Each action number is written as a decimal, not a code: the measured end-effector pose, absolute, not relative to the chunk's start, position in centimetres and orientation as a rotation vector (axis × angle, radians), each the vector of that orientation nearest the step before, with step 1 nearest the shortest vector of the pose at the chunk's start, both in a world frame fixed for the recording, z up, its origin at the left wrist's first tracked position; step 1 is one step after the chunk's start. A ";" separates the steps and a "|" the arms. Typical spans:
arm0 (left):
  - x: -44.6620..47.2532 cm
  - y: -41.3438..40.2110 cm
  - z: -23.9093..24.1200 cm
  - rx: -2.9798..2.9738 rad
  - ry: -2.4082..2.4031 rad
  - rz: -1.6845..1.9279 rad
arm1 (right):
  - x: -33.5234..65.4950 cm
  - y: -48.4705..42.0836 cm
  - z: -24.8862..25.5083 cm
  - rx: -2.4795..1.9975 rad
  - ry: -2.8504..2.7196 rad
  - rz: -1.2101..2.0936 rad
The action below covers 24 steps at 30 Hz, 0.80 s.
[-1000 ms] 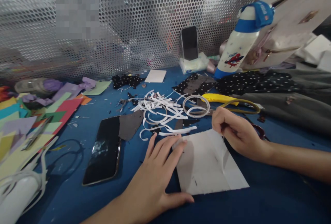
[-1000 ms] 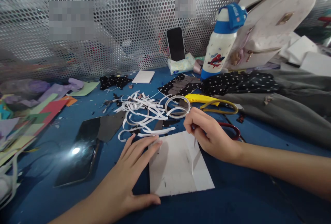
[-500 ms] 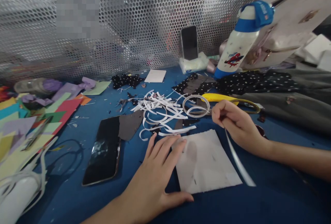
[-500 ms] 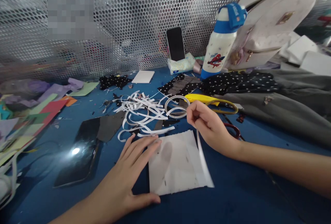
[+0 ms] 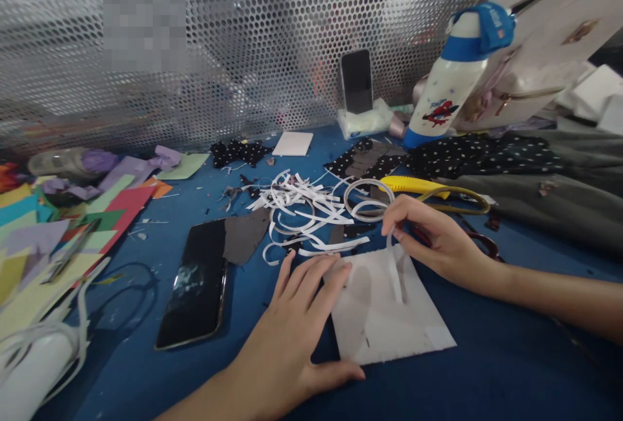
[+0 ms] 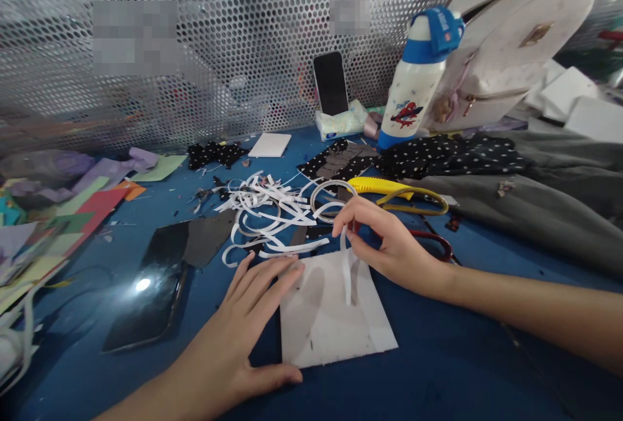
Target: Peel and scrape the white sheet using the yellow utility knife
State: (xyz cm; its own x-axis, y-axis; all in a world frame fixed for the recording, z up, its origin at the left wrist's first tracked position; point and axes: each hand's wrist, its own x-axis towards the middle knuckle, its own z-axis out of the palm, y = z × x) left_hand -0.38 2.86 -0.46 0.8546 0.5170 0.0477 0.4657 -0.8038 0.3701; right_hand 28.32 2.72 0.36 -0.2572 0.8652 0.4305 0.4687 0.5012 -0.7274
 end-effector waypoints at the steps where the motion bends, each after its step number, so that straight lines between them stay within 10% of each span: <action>1: -0.4 2.8 -0.4 2.681 0.736 0.206 | 28.3 2.7 0.4 -1.093 -1.925 0.590; 24: -0.5 2.9 -0.4 2.697 0.740 0.223 | 28.2 2.6 0.3 -1.023 -2.019 0.553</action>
